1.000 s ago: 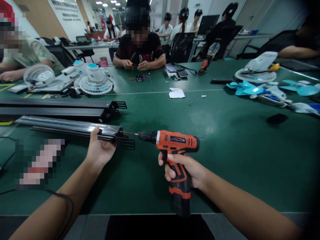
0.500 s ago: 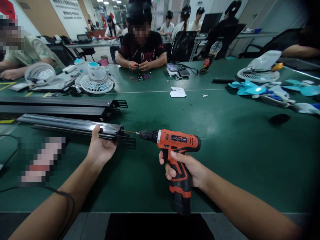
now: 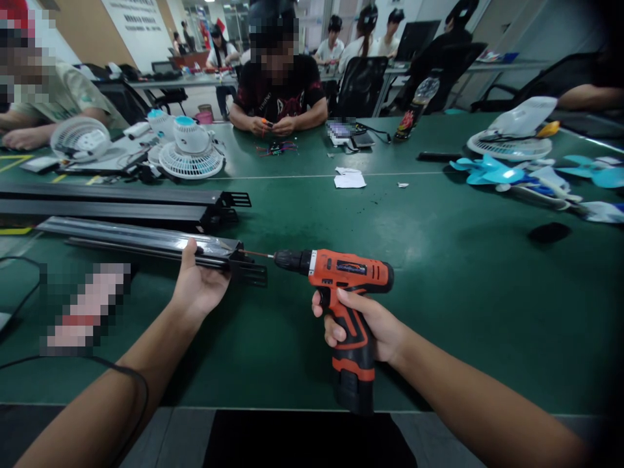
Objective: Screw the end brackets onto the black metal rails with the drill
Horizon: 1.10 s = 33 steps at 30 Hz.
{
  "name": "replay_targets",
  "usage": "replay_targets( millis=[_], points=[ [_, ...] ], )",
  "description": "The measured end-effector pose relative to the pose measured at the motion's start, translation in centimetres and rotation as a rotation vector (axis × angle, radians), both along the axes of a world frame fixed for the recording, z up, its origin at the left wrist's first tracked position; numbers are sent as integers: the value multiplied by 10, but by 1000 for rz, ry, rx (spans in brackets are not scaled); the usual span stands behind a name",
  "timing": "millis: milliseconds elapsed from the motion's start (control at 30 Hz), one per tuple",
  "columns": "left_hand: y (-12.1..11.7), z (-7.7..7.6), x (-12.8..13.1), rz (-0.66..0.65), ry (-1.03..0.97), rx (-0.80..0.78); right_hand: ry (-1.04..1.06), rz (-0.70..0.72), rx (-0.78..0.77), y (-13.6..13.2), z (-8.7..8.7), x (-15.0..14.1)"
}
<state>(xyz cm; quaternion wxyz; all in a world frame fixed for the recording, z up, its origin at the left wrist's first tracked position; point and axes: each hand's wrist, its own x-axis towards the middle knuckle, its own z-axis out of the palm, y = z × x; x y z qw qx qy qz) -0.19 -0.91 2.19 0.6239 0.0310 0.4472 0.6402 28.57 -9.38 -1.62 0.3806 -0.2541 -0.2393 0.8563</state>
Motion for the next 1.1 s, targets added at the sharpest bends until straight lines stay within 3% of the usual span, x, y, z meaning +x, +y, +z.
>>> replay_targets(
  millis=[333, 1100],
  points=[
    [-3, 9, 4, -18, -17, -7, -4, 25, 7, 1, -2, 2],
    [-1, -1, -2, 6, -21, 25, -18, 5, 16, 1, 1, 1]
  ],
)
